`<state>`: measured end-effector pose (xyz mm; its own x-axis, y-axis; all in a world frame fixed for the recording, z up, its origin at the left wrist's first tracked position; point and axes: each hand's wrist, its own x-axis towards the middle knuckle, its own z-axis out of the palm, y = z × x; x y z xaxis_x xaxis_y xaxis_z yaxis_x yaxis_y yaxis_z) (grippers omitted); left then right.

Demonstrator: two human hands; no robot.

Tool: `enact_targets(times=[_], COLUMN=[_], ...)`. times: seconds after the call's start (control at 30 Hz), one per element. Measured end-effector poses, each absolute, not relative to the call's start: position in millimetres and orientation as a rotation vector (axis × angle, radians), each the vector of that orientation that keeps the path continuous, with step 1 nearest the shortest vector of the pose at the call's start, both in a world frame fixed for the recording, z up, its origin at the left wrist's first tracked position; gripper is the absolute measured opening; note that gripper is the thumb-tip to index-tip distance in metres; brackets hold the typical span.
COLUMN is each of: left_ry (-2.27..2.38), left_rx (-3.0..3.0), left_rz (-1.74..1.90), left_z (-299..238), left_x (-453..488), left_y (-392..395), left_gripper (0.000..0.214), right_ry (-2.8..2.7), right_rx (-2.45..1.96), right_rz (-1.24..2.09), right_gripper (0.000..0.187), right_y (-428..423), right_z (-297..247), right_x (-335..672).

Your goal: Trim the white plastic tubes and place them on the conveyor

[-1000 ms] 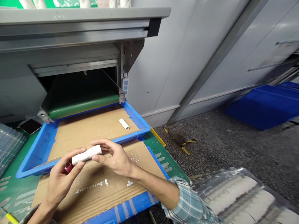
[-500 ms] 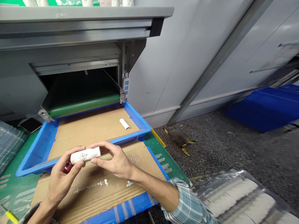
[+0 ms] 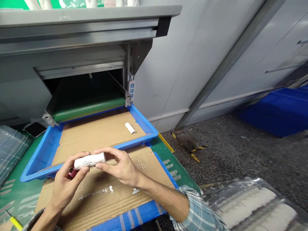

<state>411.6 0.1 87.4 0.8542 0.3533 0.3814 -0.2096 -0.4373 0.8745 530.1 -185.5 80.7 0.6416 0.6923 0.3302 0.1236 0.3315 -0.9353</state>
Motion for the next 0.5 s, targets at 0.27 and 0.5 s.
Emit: enact_targets(times=[0.27, 0.5], left_ry=[0.1, 0.037], left_rx=[1.962, 1.969], left_rz=[0.675, 0.723], left_z=[87.9, 88.2], left_x=[411.1, 412.4], left_y=[1.8, 1.9], left_gripper=[0.028, 0.025], right_ry=[-0.854, -0.914], right_rx=[-1.203, -1.139], right_rz=[0.426, 0.447], right_gripper=[0.037, 0.034], right_y=[-186.8, -189.0], right_z=[83.8, 85.5], right_x=[526.7, 525.9])
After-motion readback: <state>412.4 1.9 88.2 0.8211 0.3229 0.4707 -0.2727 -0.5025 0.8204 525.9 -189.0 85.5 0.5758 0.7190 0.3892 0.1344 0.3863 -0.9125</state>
